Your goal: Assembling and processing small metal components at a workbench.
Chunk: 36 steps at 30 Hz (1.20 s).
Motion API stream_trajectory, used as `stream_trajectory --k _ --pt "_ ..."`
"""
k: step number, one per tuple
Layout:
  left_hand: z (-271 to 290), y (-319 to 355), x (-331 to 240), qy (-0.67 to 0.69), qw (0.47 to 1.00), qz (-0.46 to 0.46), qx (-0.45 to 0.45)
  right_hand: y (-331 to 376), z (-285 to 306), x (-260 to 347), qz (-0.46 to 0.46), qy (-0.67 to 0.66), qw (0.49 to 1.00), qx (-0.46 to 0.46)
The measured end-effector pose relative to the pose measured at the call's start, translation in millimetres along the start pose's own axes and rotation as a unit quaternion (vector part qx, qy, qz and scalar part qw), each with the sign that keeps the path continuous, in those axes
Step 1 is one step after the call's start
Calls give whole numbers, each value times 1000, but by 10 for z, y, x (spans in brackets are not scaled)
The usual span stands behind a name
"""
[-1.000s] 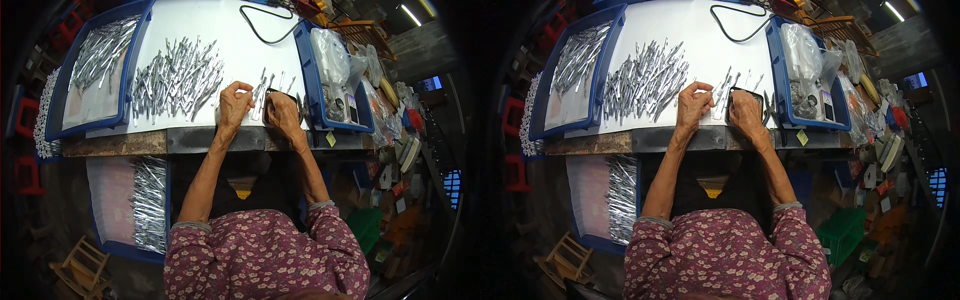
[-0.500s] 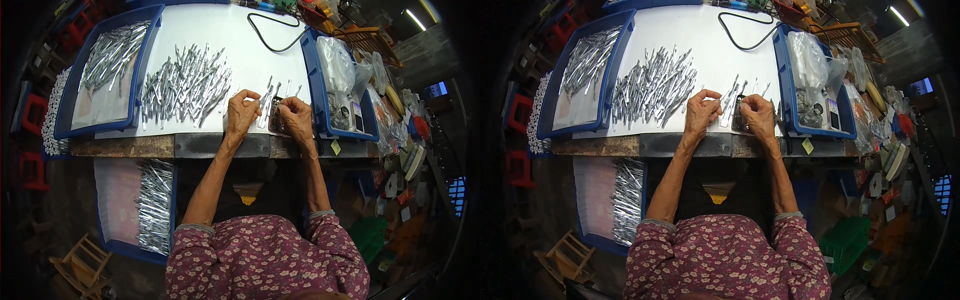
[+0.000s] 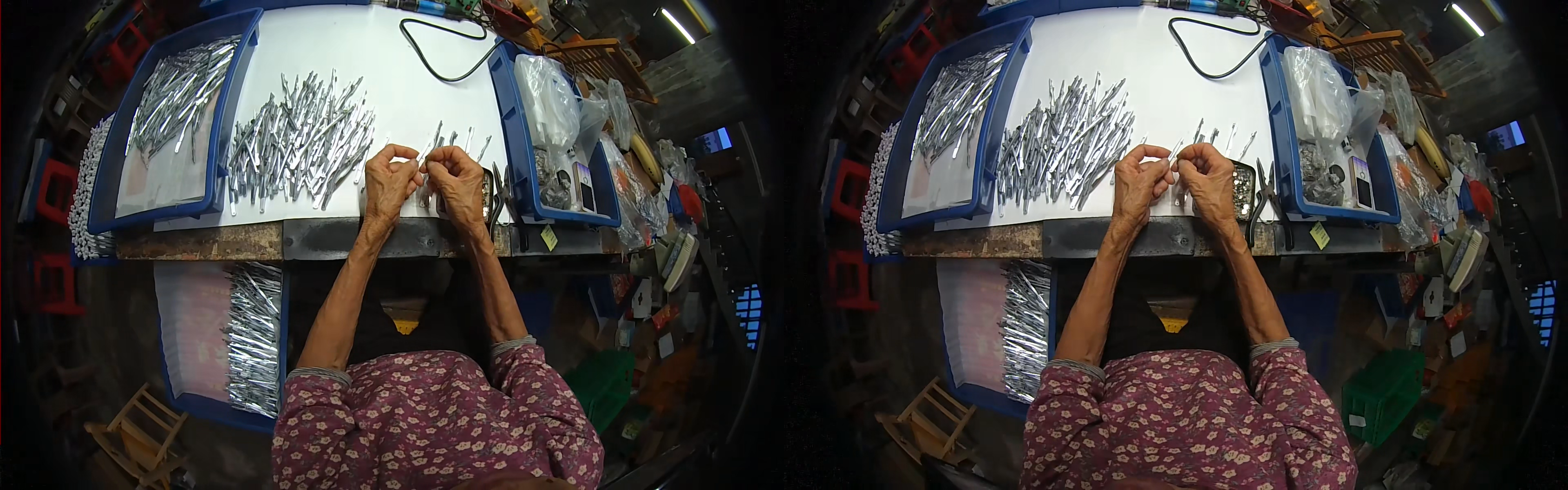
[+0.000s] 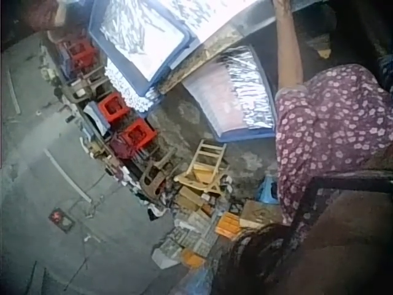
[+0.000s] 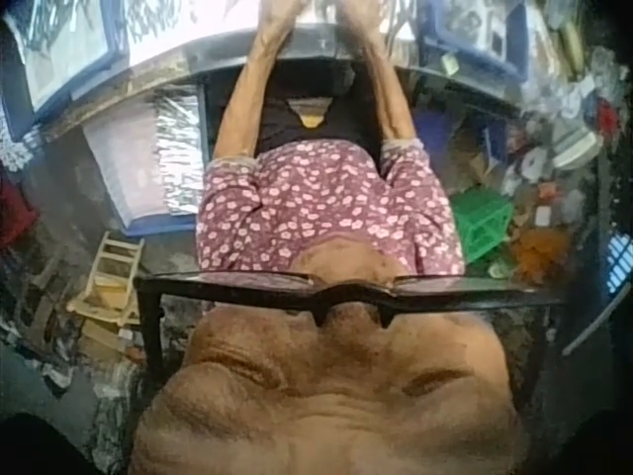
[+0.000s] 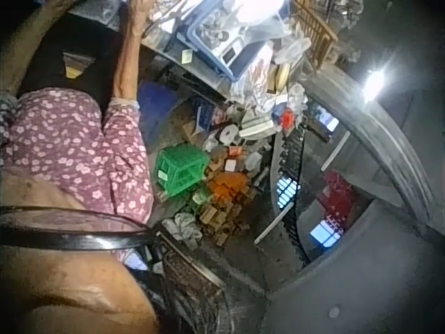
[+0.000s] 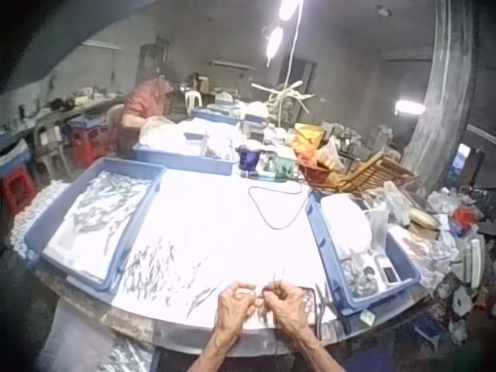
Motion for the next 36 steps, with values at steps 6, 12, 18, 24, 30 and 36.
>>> stream_trajectory --k 6,12,18,24,30,36 --pt "8 -8 19 13 1000 -10 4 -5 -8 -40 20 5 1000 0" --pt "-2 -13 25 8 1000 -5 13 -39 -7 -113 48 16 999 -17" --pt "2 -7 4 7 1000 5 10 -49 -1 -115 74 36 996 -17" --pt "40 -13 -14 38 999 28 19 -78 39 -47 96 37 995 9" --pt "67 -30 -49 121 987 90 47 -216 110 -31 7 -57 996 67" --pt "18 -22 -42 -13 999 -42 -10 -270 18 -38 -18 -87 993 78"
Point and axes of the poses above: each hand's wrist, its own y-axis away from the middle knuckle, its own z-axis out of the back of the hand, x = y × z, the point moved 1 cm from there along -y, towards the middle knuckle, and after that the axes turned 9 degrees about -x, right-handed, at the moved point
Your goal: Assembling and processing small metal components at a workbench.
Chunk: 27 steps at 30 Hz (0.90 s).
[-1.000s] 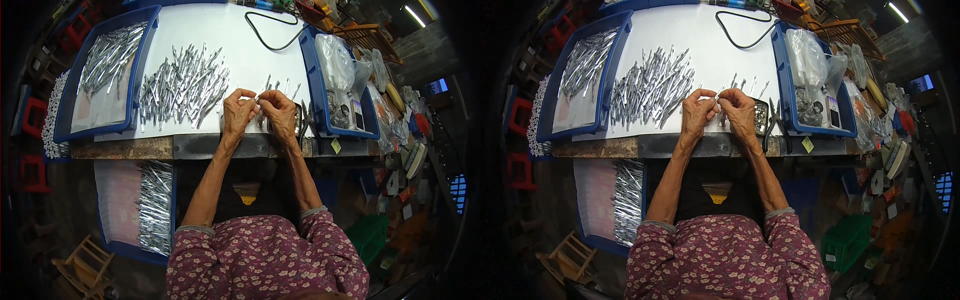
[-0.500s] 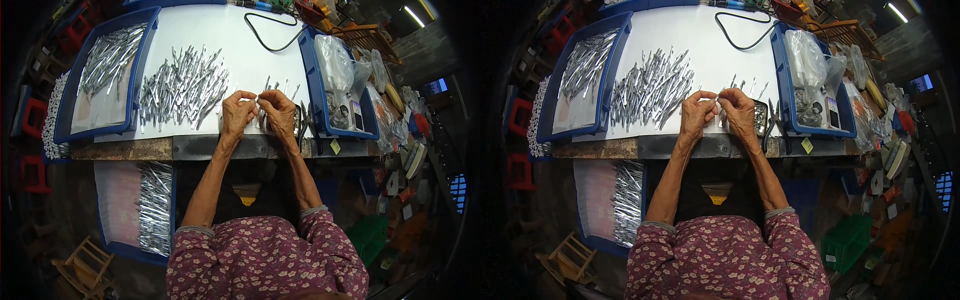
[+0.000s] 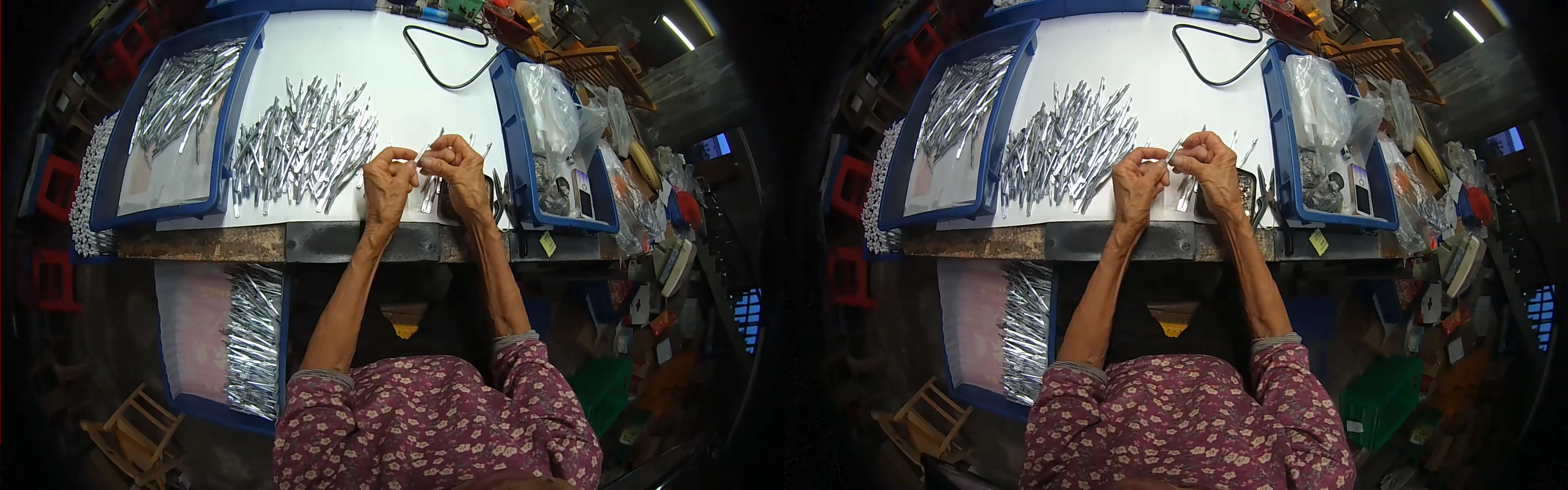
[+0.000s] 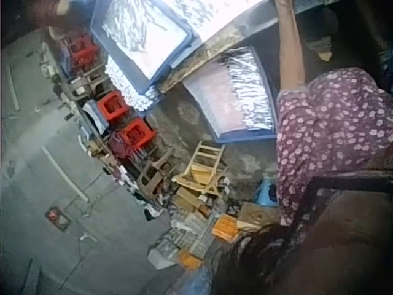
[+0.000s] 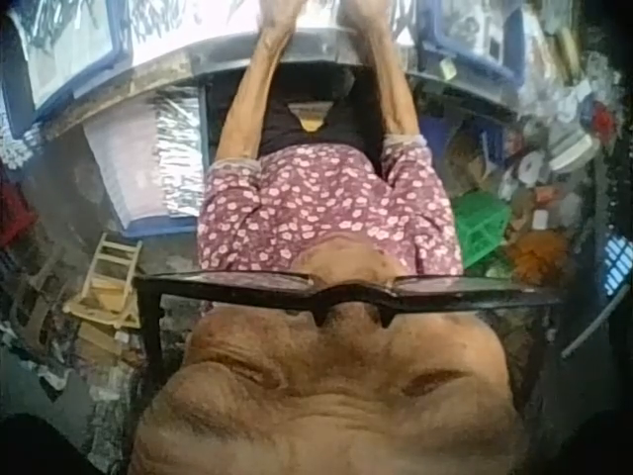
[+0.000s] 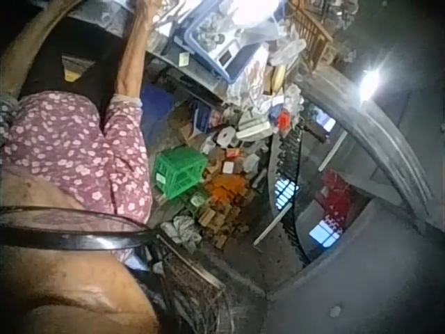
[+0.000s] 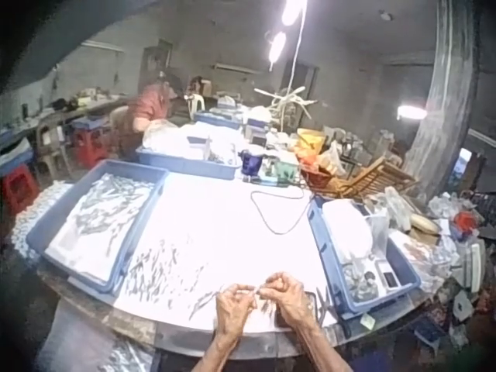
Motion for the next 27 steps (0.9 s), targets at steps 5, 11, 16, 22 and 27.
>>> stream_trajectory --k 5,11,16,22,27 --pt "-38 29 -2 -135 983 -85 -93 29 -110 -62 10 3 1000 -26" --pt "-16 4 37 -127 980 -108 -113 110 -250 -110 96 93 988 -79" --pt "-3 6 25 -94 988 -76 -100 128 -322 -174 117 182 967 -135" --pt "37 -11 50 -27 995 -59 -82 162 -371 -158 155 224 953 -133" --pt "11 6 42 30 995 -46 -80 108 -350 -100 86 75 987 -110"
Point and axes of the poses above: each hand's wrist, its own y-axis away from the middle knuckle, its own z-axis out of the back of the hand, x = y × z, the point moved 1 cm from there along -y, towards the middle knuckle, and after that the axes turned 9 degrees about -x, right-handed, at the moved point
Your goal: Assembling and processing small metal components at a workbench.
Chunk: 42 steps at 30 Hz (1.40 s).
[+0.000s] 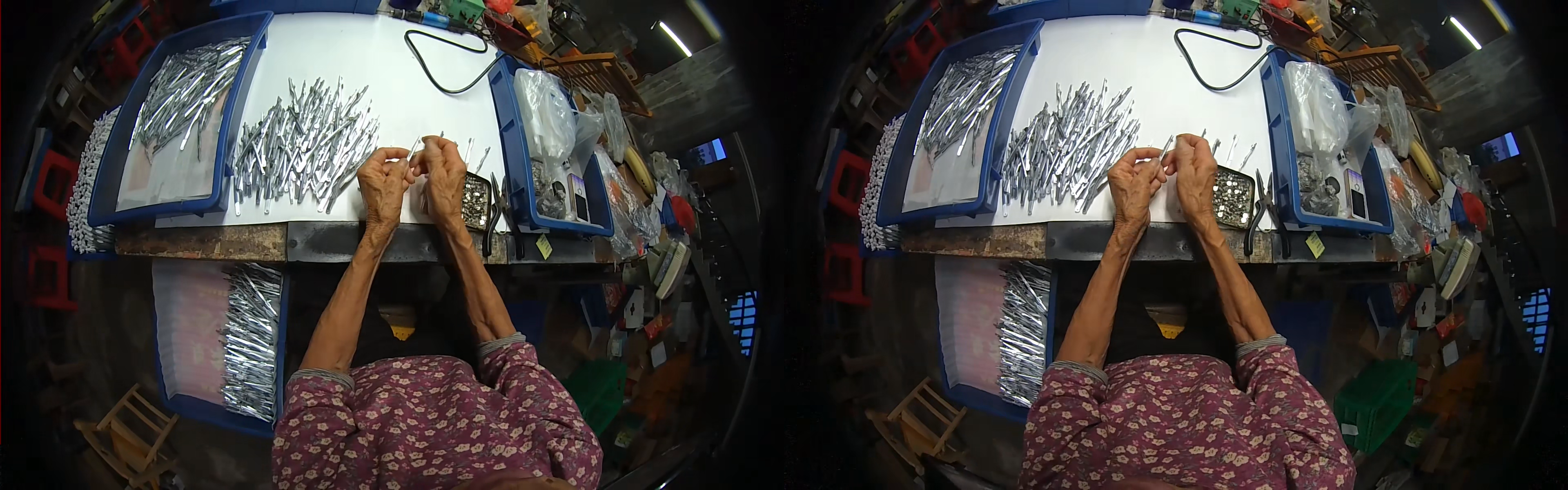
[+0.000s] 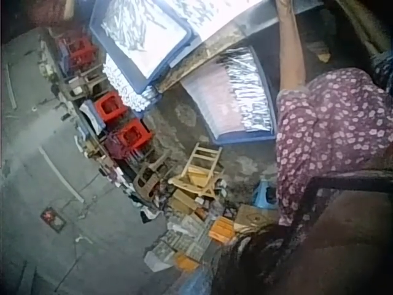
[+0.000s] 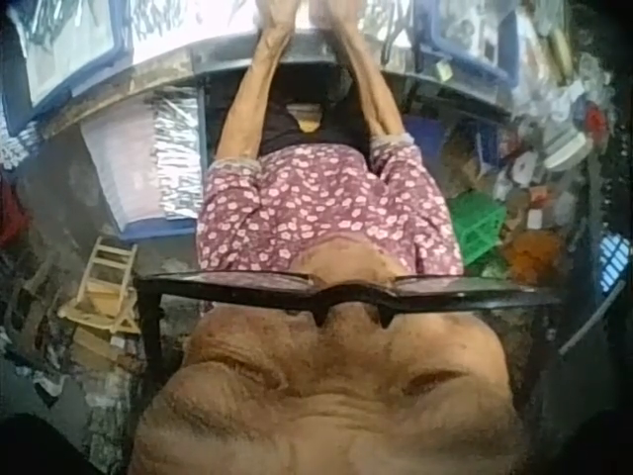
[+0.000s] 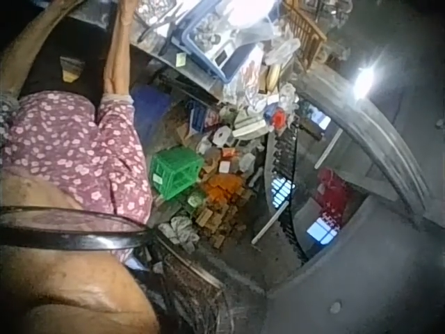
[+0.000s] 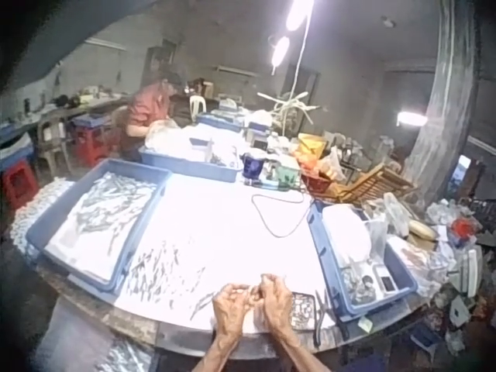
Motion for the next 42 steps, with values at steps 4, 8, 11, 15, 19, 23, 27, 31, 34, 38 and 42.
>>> stream_trajectory --k 4,8,11,15,19,23,27,31,34,38,42 --pt "2 0 -12 48 998 17 20 -19 29 -54 -23 -34 998 37" --pt "-2 -25 -65 86 996 25 8 -4 -36 -21 -49 -65 995 53" --pt "14 -55 -34 82 996 24 26 -41 -38 -76 -18 -48 994 91" --pt "-23 -25 -123 128 992 21 -1 -109 -23 -144 -98 -124 985 69" --pt "13 -63 147 65 997 8 -52 23 -89 -4 23 9 1000 10" --pt "51 -32 249 31 999 -28 -28 45 -75 -74 52 11 999 0" --pt "46 8 172 28 999 -13 -41 41 -137 -46 106 144 984 -17" --pt "73 -83 191 -72 992 -89 -56 16 -250 -35 167 203 963 -60" --pt "70 -117 192 -110 989 -92 -48 -57 -243 -102 156 186 968 -59" --pt "-20 -77 148 -81 992 -89 -38 -111 -164 -168 121 164 977 -67" --pt "66 -123 261 -145 974 -161 -72 -109 -174 -169 78 170 982 -4"
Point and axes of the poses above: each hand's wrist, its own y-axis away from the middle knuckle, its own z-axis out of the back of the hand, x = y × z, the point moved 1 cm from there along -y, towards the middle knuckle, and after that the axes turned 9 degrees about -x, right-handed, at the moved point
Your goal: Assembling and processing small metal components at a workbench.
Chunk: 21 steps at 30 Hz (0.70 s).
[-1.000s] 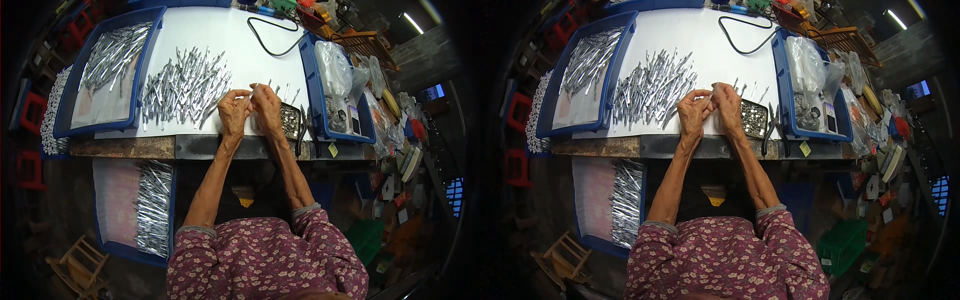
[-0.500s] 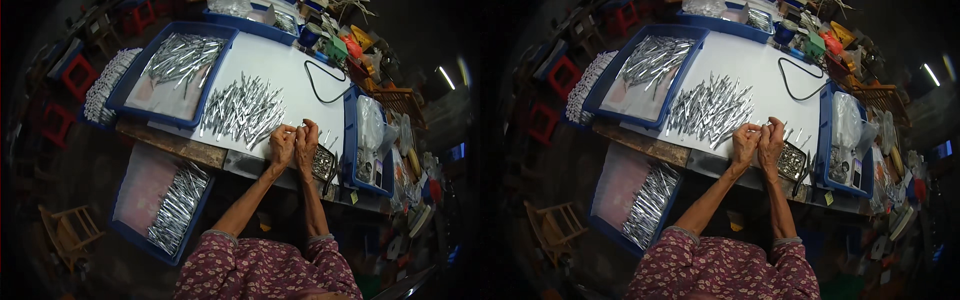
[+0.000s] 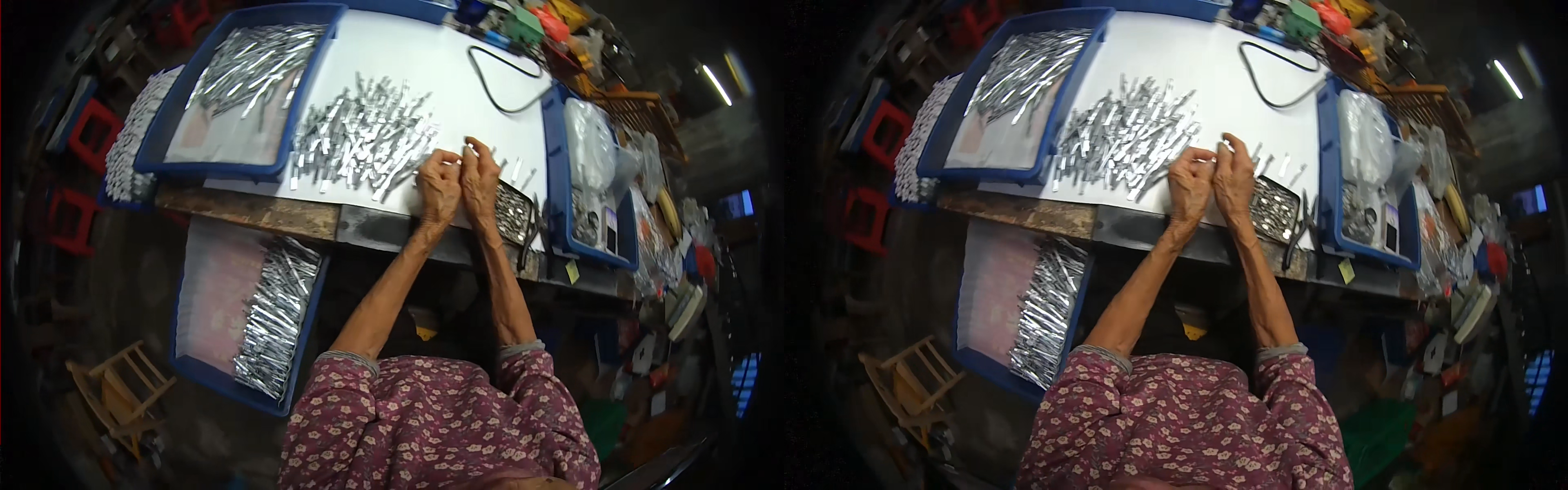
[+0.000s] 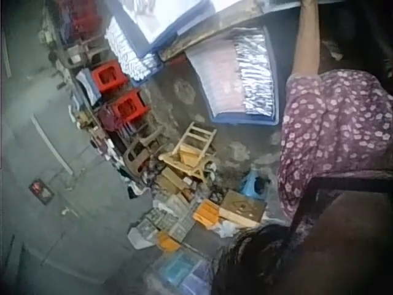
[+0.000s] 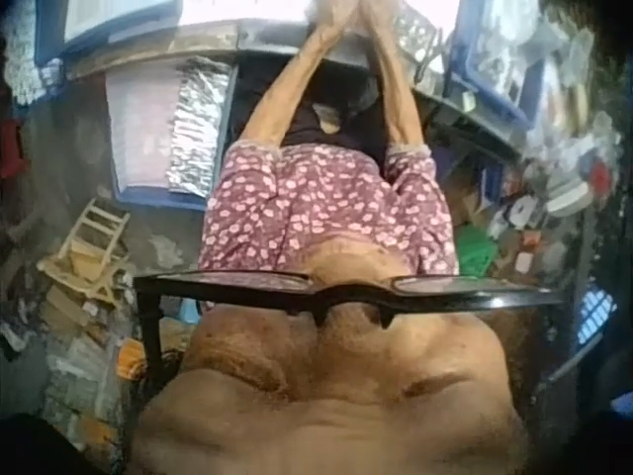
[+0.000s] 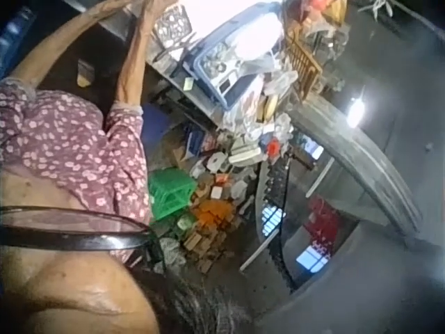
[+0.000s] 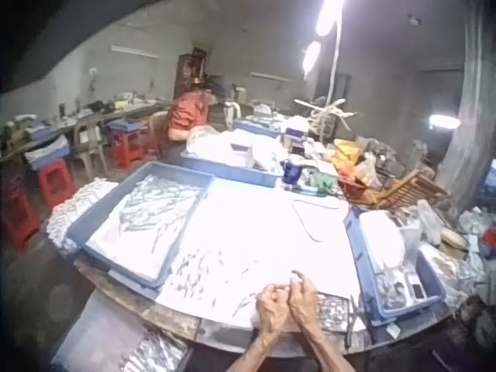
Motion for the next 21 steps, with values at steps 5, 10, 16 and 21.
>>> stream_trajectory --k 5,10,16,21 --pt "23 36 -272 -124 992 -32 3 41 415 68 -35 -13 999 10" --pt "42 31 -407 -254 957 -140 -20 129 926 -164 -29 33 999 -18" --pt "121 -33 -361 -358 909 -213 -30 283 1219 -250 52 184 981 8" --pt "225 -103 -305 -474 843 -252 -26 291 1233 -258 140 213 967 26"
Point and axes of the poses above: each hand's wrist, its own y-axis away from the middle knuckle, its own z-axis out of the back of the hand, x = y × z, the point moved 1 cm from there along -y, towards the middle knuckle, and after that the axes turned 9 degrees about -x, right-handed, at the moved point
